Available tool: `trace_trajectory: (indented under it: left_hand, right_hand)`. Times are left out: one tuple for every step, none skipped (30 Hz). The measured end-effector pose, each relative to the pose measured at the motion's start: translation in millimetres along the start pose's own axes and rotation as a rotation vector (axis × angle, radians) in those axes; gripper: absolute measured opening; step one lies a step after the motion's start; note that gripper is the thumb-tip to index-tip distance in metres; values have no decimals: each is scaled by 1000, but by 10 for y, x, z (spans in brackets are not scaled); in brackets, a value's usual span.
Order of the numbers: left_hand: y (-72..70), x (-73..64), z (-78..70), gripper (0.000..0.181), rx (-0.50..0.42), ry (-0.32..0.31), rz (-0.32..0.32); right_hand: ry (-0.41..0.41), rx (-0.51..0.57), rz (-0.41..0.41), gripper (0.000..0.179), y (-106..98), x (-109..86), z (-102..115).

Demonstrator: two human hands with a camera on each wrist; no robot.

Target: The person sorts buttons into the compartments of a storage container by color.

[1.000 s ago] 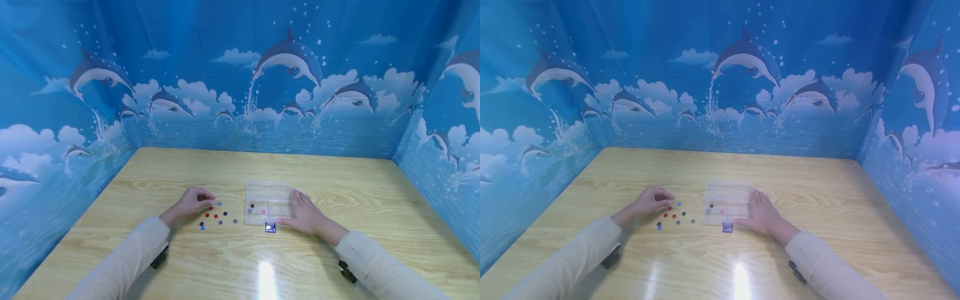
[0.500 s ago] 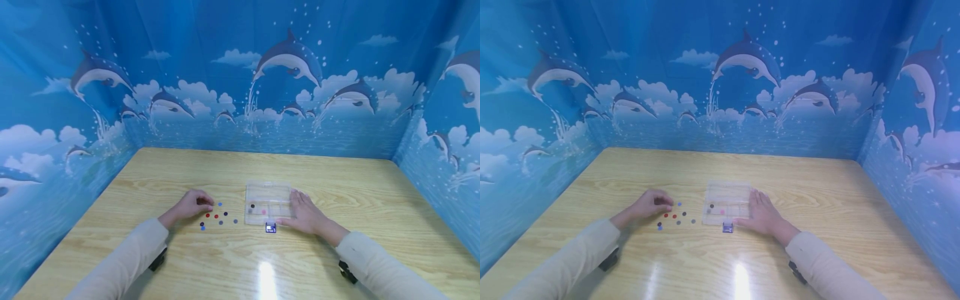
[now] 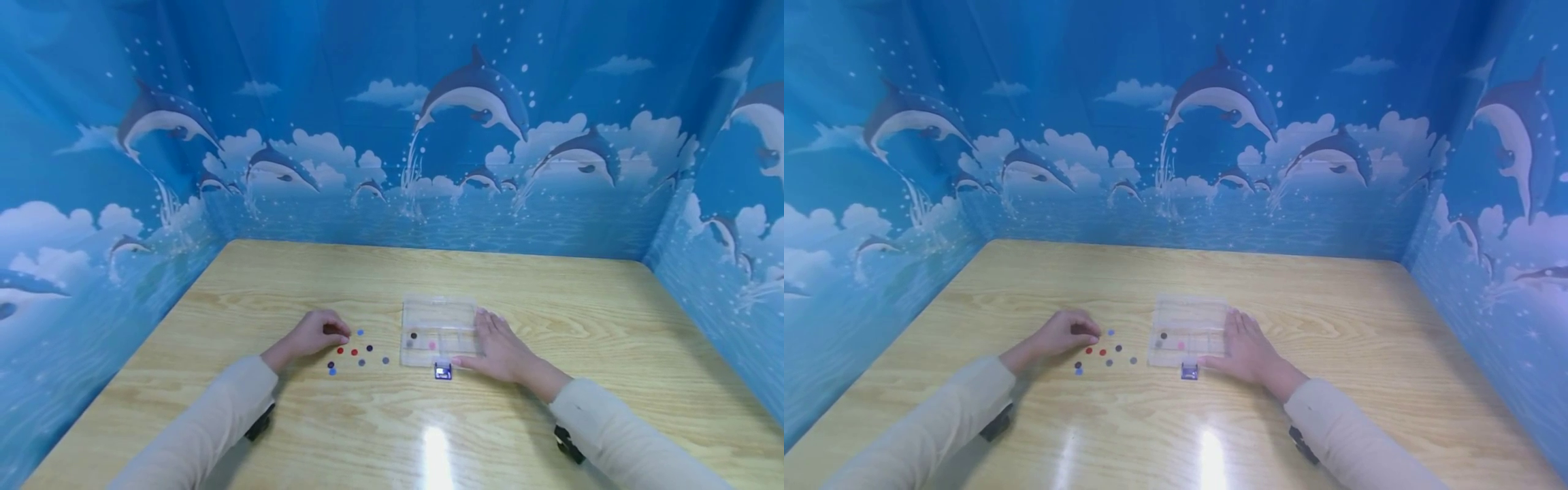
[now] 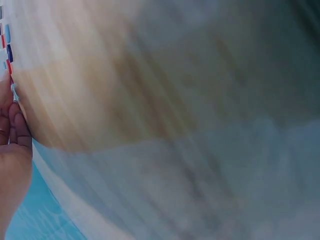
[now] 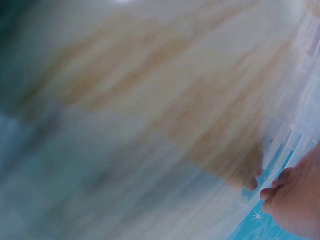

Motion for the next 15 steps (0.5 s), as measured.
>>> trace_trajectory:
  left_hand:
    - [0,1,0,12,3,5,0]
    - [0,2,-1,11,9,10,0]
    - [0,2,-3,11,11,13,1]
    - [0,3,-5,10,13,15,3]
    - [-1,2,-6,10,11,10,5]
    - [-4,1,-10,9,10,11,8]
    - [-6,1,-13,9,13,14,11]
    - [-7,1,-17,9,11,11,13]
    - [-9,1,-21,8,9,8,14]
    - [-10,1,-24,8,10,7,15]
    - [-11,1,-27,8,11,6,14]
    - [-12,1,-30,8,12,6,14]
    - [-12,1,-33,7,13,5,14]
    - [-11,2,-35,7,14,6,13]
    - [-10,3,-36,7,15,8,13]
  right_hand:
    - [-1,1,-1,102,-1,-2,2]
    - [-2,1,-1,101,-2,-3,3]
    - [-2,2,-2,101,-3,-5,4]
    - [-2,3,-1,101,-3,-6,5]
    - [-1,2,0,101,-3,-7,3]
    - [0,3,1,101,-3,-8,4]
    - [1,2,3,101,-3,-9,4]
    - [3,4,4,102,-4,-9,5]
    - [4,5,6,102,-4,-9,4]
    - [4,6,6,102,-3,-9,6]
    - [3,6,7,102,-3,-8,9]
    - [3,3,6,102,-2,-7,7]
    - [2,2,6,102,-2,-6,6]
    - [2,0,5,102,-1,-4,5]
    - [1,-2,4,102,1,-2,2]
Point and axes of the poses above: each hand's wrist, its own x-axis towards the middle knuckle, its own y-axis out of the palm, z = x × y, the point moved 2 cm from there along x, towards the middle knuckle, and after that the axes turned 2 degrees about -x, right-handed, at the moved point
